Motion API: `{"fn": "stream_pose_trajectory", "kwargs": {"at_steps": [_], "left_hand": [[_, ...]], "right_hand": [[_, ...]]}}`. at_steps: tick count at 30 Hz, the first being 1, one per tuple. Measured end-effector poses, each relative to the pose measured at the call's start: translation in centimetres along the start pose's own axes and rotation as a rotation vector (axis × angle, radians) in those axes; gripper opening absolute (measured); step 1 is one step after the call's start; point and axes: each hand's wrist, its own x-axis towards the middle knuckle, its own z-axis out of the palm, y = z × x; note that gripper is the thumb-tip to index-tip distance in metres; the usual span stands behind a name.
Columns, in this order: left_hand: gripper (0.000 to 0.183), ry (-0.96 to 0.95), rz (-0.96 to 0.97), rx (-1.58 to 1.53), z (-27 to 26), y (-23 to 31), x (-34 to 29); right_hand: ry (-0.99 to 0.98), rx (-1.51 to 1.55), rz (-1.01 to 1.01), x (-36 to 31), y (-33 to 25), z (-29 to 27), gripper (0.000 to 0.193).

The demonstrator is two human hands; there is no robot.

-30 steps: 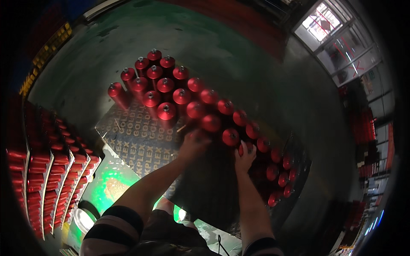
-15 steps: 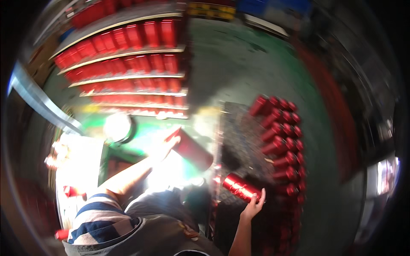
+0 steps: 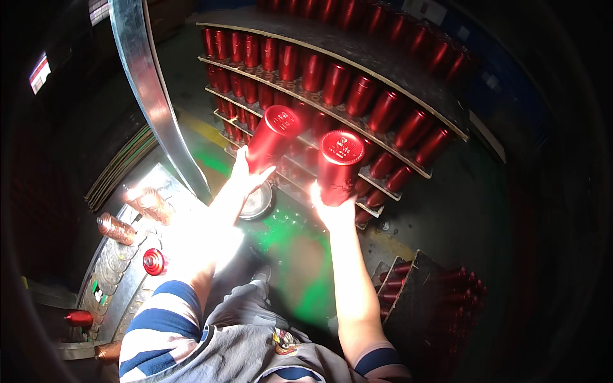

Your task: The person repeatedly picks up red metallic cylinders from a rack and places them into a metal tray with circular indentations. The person handles the cylinders one or two at a time, filling the tray and then moving to a new tray.

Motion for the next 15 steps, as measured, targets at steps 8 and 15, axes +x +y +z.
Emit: {"fn": "stream_pose_trajectory", "kwargs": {"at_steps": [8, 15], "left_hand": [[0.057, -0.013, -0.016, -0.29, -1.9, 10.8, 13.3], [0.064, -0.06, -0.196, -0.458, -1.0, 15.1, 17.5]], "right_hand": [[0.388, -2.836, -1.467, 15.3, -7.4, 16.2, 0.063], [0.42, -2.799, -1.605, 20.1, -8.8, 20.9, 0.07]]}}
